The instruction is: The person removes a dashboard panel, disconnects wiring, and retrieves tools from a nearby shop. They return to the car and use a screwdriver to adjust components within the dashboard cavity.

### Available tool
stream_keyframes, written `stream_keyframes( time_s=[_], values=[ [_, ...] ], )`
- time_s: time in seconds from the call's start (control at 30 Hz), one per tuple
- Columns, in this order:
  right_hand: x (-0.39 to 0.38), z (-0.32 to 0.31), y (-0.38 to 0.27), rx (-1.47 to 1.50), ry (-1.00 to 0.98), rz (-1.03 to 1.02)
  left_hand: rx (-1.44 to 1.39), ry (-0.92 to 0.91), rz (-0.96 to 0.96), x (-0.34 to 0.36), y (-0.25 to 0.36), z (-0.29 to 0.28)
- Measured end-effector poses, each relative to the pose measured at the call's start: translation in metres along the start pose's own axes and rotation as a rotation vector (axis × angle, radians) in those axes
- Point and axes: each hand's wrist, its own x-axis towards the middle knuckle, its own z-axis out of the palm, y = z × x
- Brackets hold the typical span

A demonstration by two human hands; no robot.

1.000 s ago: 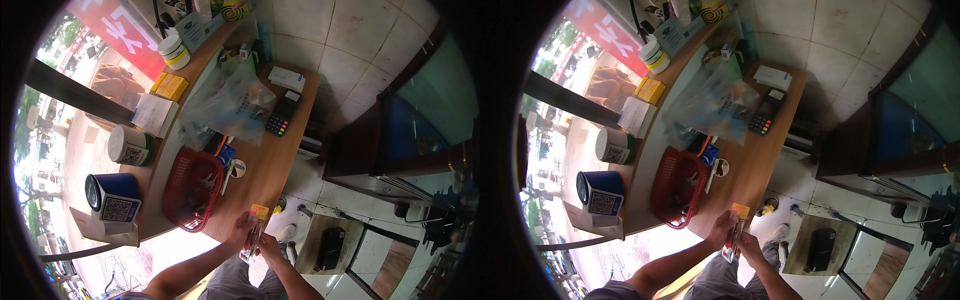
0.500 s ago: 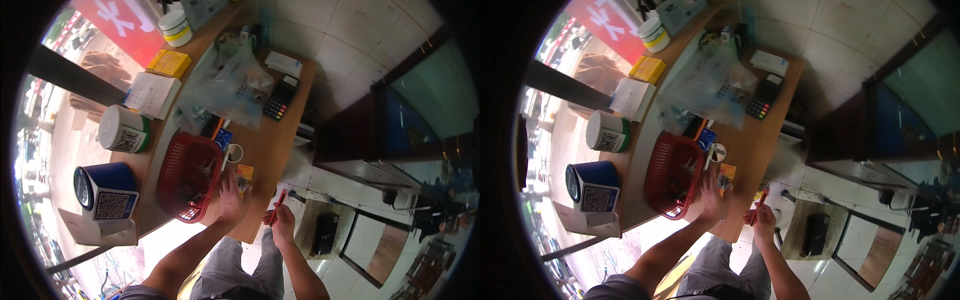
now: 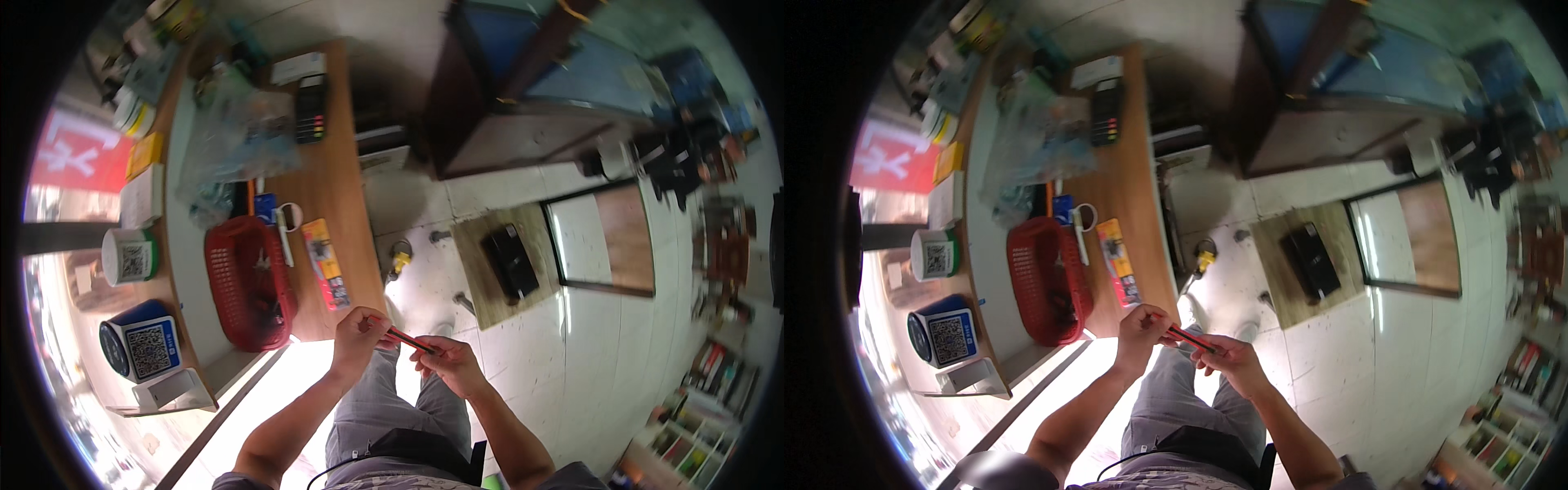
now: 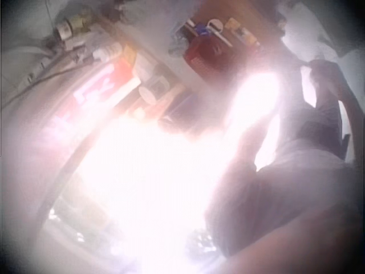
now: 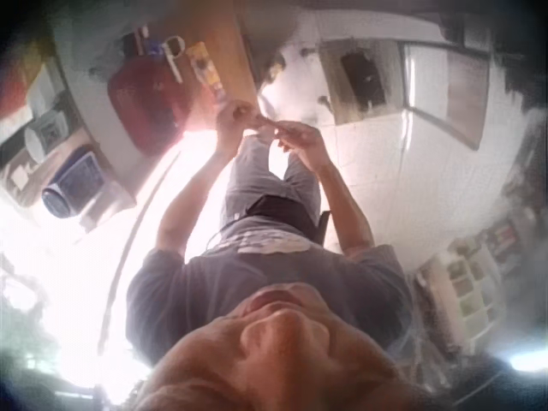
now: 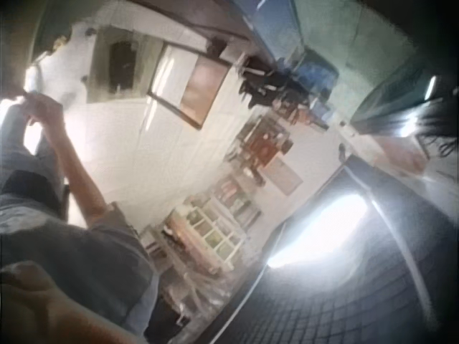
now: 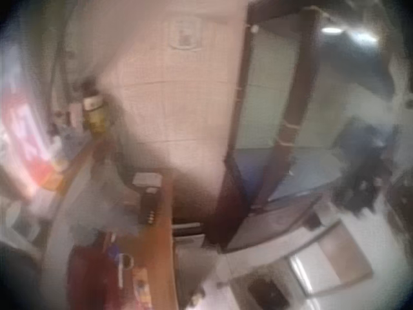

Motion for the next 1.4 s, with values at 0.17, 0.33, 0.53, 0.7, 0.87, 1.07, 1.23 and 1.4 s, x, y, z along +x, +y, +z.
stream_keyframes(
  time_s=[0.17, 0.33, 0.53, 0.7, 0.87, 1.07, 1.23, 1.4],
  values=[
    [-0.066, -0.017, 0.019, 0.452, 0.132, -0.280, 0.081, 0.036, -0.002, -0.053, 0.007, 0.081],
    [-0.158, -0.069, 0.049, 0.577, 0.274, -0.428, 0.312, -0.126, -0.047, -0.104, -0.034, 0.173],
    [-0.333, -0.166, 0.124, 0.691, 0.430, -0.585, 0.677, -0.688, -0.357, -0.187, -0.129, 0.315],
    [-0.498, -0.228, 0.194, 0.766, 0.537, -0.767, 0.802, -1.001, -0.659, -0.277, -0.222, 0.442],
    [-0.617, -0.268, 0.232, 0.873, 0.628, -0.992, 1.241, -1.201, -0.186, -0.361, -0.295, 0.555],
    [-0.707, -0.343, 0.230, 1.014, 0.732, -1.083, 1.422, -1.396, -0.004, -0.404, -0.339, 0.701],
    [-0.800, -0.437, 0.212, 1.030, 0.959, -1.063, 1.401, -1.483, -0.247, -0.425, -0.396, 0.855],
    [-0.911, -0.518, 0.198, 0.940, 1.285, -0.959, 1.533, -1.613, -0.542, -0.470, -0.458, 1.007]
  ],
)
